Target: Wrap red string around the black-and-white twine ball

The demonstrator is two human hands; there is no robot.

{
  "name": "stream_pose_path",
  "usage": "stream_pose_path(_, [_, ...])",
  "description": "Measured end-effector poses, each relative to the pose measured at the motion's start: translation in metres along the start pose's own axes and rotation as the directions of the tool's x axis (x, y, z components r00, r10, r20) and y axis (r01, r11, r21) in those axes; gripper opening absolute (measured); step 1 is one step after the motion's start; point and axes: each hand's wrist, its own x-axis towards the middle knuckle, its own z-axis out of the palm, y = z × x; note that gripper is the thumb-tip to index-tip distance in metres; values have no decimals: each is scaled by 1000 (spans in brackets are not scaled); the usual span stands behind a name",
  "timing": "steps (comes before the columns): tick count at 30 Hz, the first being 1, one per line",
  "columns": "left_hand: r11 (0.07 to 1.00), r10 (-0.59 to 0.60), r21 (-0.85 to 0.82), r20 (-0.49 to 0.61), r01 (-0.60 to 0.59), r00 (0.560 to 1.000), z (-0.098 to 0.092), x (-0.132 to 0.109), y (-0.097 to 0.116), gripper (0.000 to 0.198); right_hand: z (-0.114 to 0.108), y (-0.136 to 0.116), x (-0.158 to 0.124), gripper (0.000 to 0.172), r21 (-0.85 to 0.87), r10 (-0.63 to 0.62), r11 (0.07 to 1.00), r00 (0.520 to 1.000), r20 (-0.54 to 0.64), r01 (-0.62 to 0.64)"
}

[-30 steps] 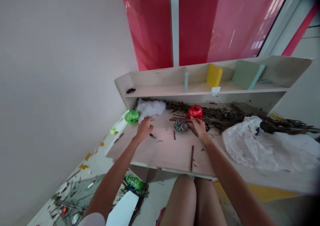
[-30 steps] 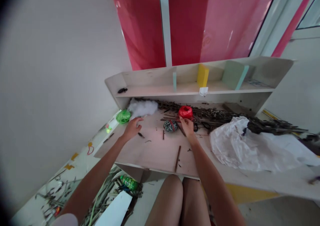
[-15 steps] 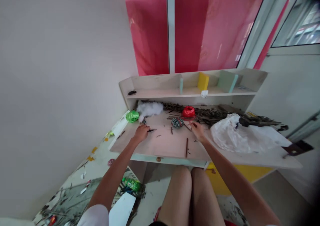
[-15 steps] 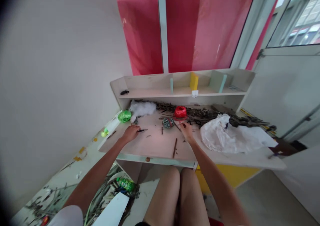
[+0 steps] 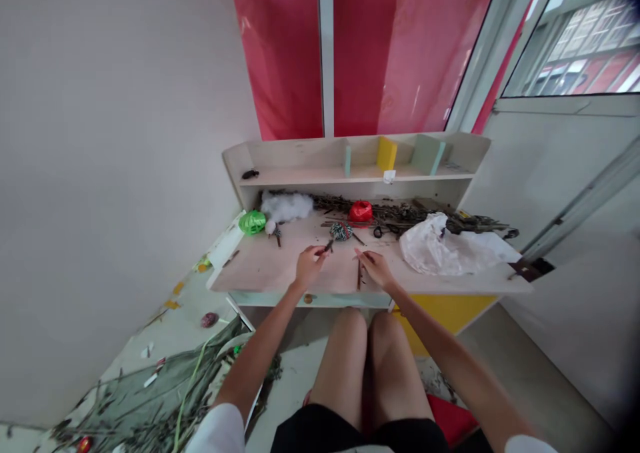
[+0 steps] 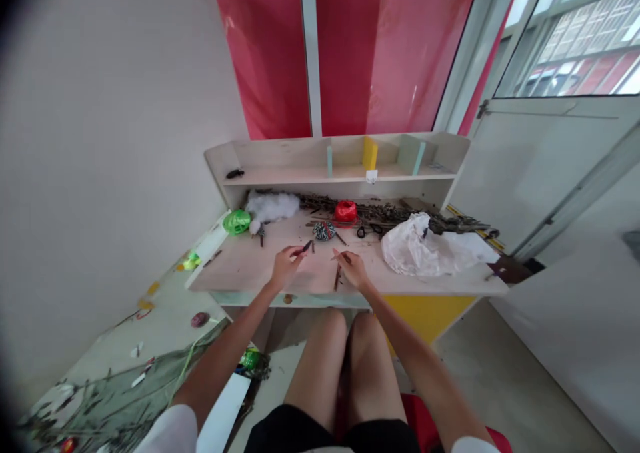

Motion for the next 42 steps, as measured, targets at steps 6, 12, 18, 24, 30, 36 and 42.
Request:
stream_pose_path(6, [999, 31, 15, 18, -31, 999, 48, -22, 21, 18, 8, 1, -2, 50, 5, -13, 1000, 1000, -21, 13])
stream_pose_path(12, [994, 23, -108, 33, -19, 999, 59, -16, 24, 13, 10, 2, 15, 47, 86, 50, 995, 997, -51, -45])
stream_pose_path(18, [952, -54, -303, -15, 47, 998, 63, 3, 15, 21, 17, 5, 37, 37, 302, 174, 939, 985, -8, -163])
stream_pose_path(24, [991, -37, -132, -96, 24, 995, 75, 24, 13, 28, 10, 15, 44, 32, 413, 205, 891, 979, 6, -189])
stream_pose_path(30, [999, -31, -14, -123, 30, 992, 84, 58, 18, 30, 1, 9, 68, 34, 405, 212, 895, 977, -17, -187])
stream_pose_path(36, [996, 50, -67, -219, -66, 975, 93, 102, 10, 31, -5, 13, 113, 48, 183, 52, 983, 986, -161, -22])
stream_pose_path(42, [962, 268, 130, -301, -239, 915, 105, 109, -1, 28, -20, 31, 136, 39, 347, 181, 927, 981, -74, -144])
